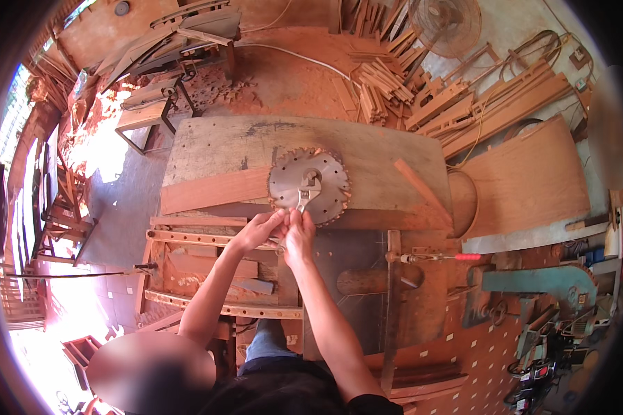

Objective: The person assembles wooden pieces on the floor using a hammer to fit them together. They then walk to a table saw and adjust the blade with a wrench.

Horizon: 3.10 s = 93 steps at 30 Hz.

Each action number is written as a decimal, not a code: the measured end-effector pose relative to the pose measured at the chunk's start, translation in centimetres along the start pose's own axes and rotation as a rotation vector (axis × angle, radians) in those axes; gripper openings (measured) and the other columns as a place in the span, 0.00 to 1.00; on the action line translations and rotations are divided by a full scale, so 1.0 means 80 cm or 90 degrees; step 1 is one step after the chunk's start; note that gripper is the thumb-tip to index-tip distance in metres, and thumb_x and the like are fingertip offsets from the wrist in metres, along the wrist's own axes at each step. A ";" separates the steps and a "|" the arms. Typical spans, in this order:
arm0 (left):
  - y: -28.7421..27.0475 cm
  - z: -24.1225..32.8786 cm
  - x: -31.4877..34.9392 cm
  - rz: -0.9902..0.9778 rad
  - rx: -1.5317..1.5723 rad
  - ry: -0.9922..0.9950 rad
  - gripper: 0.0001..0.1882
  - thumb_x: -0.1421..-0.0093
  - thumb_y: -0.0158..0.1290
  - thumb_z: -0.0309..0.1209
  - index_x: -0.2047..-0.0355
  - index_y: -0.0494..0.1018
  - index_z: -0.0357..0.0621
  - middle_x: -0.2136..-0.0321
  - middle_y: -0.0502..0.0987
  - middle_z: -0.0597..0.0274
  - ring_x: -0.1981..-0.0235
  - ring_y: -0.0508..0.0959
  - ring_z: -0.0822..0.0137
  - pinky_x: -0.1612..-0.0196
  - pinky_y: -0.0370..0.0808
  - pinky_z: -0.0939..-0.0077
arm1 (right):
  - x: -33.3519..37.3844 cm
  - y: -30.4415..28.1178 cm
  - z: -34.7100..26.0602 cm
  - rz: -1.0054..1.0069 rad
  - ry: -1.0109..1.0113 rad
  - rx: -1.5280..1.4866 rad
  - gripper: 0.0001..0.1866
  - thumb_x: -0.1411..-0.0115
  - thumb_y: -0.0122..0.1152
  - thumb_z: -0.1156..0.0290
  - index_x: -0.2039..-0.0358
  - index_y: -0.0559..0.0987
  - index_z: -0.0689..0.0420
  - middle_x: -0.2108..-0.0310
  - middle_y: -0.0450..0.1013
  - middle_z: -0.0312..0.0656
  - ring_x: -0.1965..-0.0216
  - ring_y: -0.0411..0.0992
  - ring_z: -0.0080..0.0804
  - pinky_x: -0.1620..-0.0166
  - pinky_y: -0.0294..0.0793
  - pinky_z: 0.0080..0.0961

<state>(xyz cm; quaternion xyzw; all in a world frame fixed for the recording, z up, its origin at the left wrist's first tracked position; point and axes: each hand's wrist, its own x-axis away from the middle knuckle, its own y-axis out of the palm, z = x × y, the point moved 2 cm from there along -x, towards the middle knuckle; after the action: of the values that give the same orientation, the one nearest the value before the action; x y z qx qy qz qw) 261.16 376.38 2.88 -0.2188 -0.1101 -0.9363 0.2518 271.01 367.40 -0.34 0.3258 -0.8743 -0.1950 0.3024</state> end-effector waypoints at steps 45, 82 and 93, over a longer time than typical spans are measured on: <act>-0.108 0.039 -0.079 0.033 0.101 -0.057 0.23 0.26 0.47 0.42 0.41 0.76 0.39 0.54 0.84 0.57 0.61 0.83 0.73 0.62 0.83 0.80 | -0.101 0.149 0.036 0.296 0.002 -0.149 0.17 0.25 0.41 0.67 0.59 0.70 0.71 0.59 0.74 0.51 0.60 0.75 0.37 0.57 0.76 0.34; 0.010 0.052 -0.130 0.315 -0.529 0.329 0.34 0.54 0.70 0.49 0.49 0.79 0.47 0.54 0.83 0.50 0.49 0.81 0.48 0.46 0.79 0.54 | -0.039 -0.021 -0.158 -0.081 -0.490 0.965 0.16 0.33 0.60 0.60 0.63 0.83 0.61 0.66 0.81 0.56 0.63 0.79 0.62 0.60 0.77 0.53; 0.021 0.009 -0.147 0.390 -0.402 0.318 0.29 0.55 0.69 0.37 0.50 0.81 0.46 0.56 0.82 0.55 0.51 0.81 0.50 0.50 0.81 0.57 | -0.091 0.063 -0.138 0.061 -0.329 1.386 0.29 0.31 0.54 0.44 0.62 0.87 0.60 0.61 0.82 0.57 0.57 0.81 0.61 0.54 0.80 0.54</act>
<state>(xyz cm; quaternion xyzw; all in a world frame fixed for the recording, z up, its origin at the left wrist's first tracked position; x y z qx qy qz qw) 271.46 380.19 -1.81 -0.0762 0.3116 -0.8307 0.4550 280.37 374.38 7.60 0.3321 -0.6269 0.6241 -0.3274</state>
